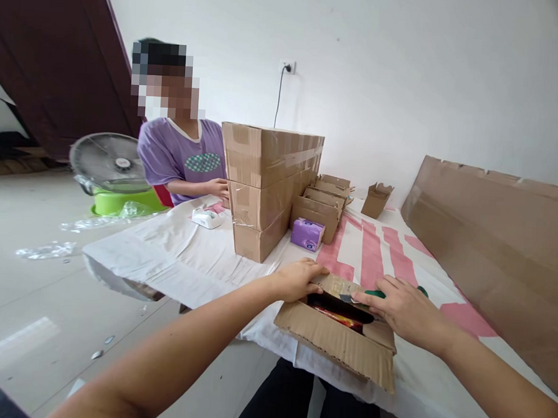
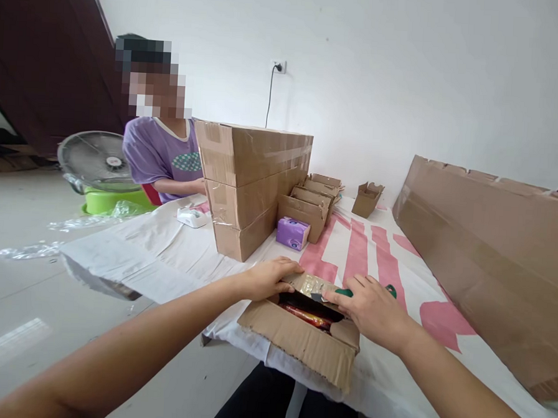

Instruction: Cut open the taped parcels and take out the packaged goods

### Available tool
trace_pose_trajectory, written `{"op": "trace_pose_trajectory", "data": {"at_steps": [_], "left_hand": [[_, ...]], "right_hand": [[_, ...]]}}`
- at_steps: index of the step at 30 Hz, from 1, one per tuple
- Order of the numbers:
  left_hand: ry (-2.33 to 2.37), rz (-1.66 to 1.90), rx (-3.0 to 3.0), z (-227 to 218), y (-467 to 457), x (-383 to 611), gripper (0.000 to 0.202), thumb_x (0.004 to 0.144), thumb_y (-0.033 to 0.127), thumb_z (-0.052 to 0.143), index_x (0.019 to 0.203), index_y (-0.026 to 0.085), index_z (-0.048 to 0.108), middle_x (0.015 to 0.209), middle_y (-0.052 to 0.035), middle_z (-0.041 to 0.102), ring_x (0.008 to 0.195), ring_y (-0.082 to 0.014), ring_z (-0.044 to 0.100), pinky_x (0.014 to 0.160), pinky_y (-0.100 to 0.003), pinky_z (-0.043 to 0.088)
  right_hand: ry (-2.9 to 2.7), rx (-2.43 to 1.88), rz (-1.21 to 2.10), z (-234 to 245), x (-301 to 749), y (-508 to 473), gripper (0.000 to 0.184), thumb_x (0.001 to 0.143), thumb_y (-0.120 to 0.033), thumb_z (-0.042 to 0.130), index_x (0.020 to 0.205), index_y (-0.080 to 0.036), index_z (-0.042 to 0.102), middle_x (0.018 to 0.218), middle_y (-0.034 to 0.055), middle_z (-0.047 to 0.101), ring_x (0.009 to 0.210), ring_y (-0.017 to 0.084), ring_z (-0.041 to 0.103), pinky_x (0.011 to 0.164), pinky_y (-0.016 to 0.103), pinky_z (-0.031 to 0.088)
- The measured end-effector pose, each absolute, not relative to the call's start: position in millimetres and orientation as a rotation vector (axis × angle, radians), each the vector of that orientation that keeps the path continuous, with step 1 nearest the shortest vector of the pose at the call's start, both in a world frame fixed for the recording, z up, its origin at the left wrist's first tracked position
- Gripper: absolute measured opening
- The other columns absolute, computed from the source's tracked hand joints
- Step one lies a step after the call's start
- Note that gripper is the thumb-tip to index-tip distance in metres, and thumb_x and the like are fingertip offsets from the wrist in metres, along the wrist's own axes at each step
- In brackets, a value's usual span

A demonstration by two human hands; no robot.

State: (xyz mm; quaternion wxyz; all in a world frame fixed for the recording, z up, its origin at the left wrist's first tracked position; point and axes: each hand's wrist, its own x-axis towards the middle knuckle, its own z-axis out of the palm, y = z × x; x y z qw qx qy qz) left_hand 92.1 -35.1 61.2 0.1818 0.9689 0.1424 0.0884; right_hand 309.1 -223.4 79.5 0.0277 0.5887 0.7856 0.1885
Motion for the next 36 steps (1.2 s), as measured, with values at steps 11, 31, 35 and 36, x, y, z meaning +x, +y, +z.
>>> {"op": "trace_pose_trajectory", "data": {"at_steps": [11, 31, 35, 36], "left_hand": [[0.379, 0.288, 2.739, 58.6, -33.6, 91.1, 0.045, 0.086, 0.03, 0.065, 0.129, 0.022, 0.055, 0.13, -0.009, 0.062, 0.125, -0.0263, 0.053, 0.106, -0.038, 0.041], [0.463, 0.228, 2.743, 61.0, -35.7, 93.8, 0.048, 0.084, 0.029, 0.068, 0.128, 0.02, 0.055, 0.128, -0.011, 0.062, 0.124, -0.0266, 0.054, 0.104, -0.037, 0.043], [0.438, 0.255, 2.735, 59.7, -34.7, 94.0, 0.047, 0.084, 0.028, 0.068, 0.128, 0.021, 0.055, 0.129, -0.0102, 0.062, 0.124, -0.0265, 0.053, 0.104, -0.038, 0.042], [0.434, 0.262, 2.734, 59.2, -34.3, 94.1, 0.046, 0.084, 0.028, 0.068, 0.128, 0.022, 0.055, 0.129, -0.0097, 0.062, 0.124, -0.0265, 0.053, 0.104, -0.038, 0.043]], "right_hand": [[2.452, 1.785, 0.677, 71.0, 308.4, -218.3, 0.039, 0.096, -0.018, 0.05, 0.129, -0.037, 0.058, 0.084, 0.0046, 0.053, 0.075, 0.02, 0.048, 0.068, 0.03, 0.035], [2.479, 1.917, 0.569, 70.4, 298.7, -214.2, 0.033, 0.096, -0.024, 0.054, 0.124, -0.04, 0.062, 0.084, 0.0035, 0.054, 0.079, 0.019, 0.05, 0.07, 0.03, 0.036], [2.465, 1.997, 0.508, 71.9, 295.7, -212.0, 0.032, 0.093, -0.024, 0.06, 0.12, -0.041, 0.065, 0.086, 0.0032, 0.055, 0.08, 0.018, 0.052, 0.07, 0.029, 0.037], [2.458, 2.003, 0.509, 72.0, 295.3, -211.4, 0.033, 0.092, -0.023, 0.061, 0.12, -0.041, 0.066, 0.086, 0.0031, 0.055, 0.08, 0.018, 0.052, 0.07, 0.029, 0.038]]}}
